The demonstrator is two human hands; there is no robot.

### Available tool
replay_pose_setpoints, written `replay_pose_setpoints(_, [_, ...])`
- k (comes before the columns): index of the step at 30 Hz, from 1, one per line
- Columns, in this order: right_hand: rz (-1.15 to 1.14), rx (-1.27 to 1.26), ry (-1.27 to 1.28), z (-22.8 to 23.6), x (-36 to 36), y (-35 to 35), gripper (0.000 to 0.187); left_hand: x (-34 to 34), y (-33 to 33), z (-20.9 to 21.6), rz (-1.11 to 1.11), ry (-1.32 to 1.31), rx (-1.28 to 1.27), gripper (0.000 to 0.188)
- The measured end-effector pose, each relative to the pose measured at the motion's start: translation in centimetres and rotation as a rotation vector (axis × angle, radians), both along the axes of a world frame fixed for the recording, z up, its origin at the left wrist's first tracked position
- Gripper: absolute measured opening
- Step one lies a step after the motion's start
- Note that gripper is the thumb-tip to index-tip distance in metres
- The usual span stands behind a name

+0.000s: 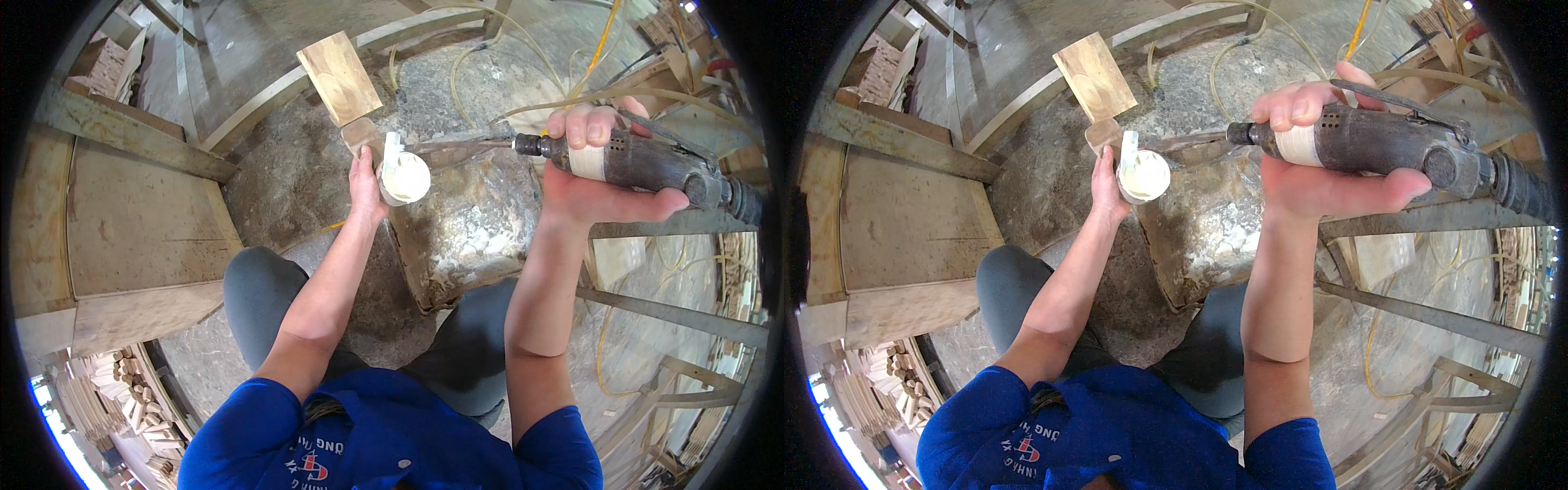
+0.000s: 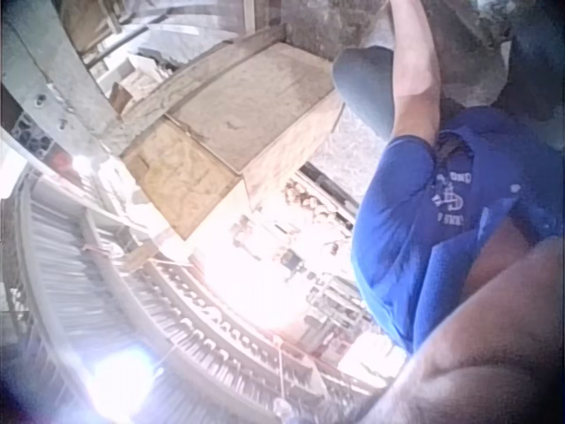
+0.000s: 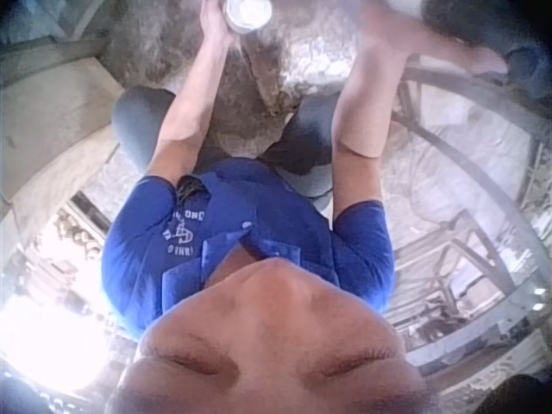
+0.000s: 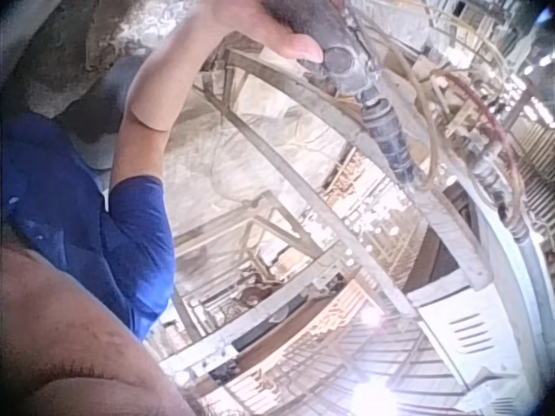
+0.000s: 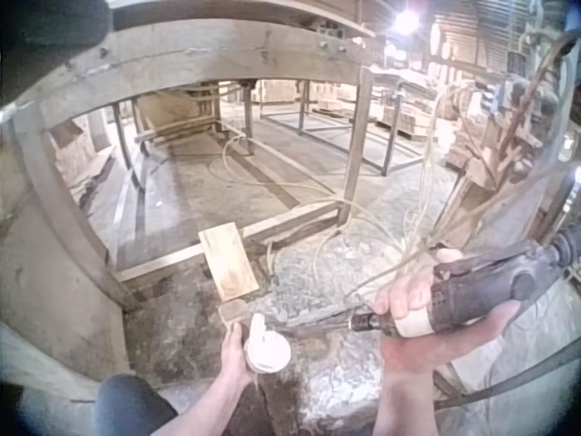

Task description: The person pours a liquid from a large container into a small cup, then stirs the mixture with a wooden stick. They then use a power drill with a mixing attachment to blend the contents of the cup further. Finally, they apply the mixture to a wooden piece using the stick.

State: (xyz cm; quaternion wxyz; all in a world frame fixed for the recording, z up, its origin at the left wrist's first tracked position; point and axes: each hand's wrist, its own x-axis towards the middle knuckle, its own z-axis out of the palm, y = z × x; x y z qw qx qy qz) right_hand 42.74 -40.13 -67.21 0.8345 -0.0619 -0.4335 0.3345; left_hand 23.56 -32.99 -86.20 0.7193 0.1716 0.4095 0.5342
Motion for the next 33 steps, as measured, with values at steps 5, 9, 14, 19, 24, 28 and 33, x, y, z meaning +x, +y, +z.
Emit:
replay_pose_setpoints(5, [-0.046, 0.028, -0.002, 0.2, 0.4, -0.1, 0.102, -0.2, -0.1, 0.3, -0.08, -0.079, 0.098, 0.036])
replay_pose_setpoints(9, [-0.082, 0.034, -0.009, 0.3, 0.8, -0.4, 0.102, 0.0, -0.1, 0.9, -0.092, -0.103, 0.091, 0.036])
replay_pose_setpoints(14, [-0.082, 0.053, -0.014, 0.5, 1.1, -0.3, 0.104, -0.3, 0.2, -0.1, -0.117, -0.076, 0.122, 0.035])
replay_pose_setpoints(19, [0.02, -0.025, 0.071, 1.0, 1.4, -1.1, 0.103, -0.6, 0.4, -0.5, 0.105, 0.07, 0.098, 0.035])
replay_pose_setpoints(24, [-0.005, -0.089, 0.038, 0.6, 1.5, -0.7, 0.099, -1.8, 1.6, -1.1, 0.331, 0.075, 0.182, 0.035])
replay_pose_setpoints(28, [-0.08, -0.173, 0.022, -0.2, 1.2, 0.0, 0.096, -1.4, 1.2, -0.7, 0.316, 0.237, 0.323, 0.033])
replay_pose_setpoints(33, [-0.329, -0.431, -0.087, -1.6, 0.9, 1.3, 0.069, -2.5, 1.7, -0.3, 0.452, 0.222, 0.334, 0.037])
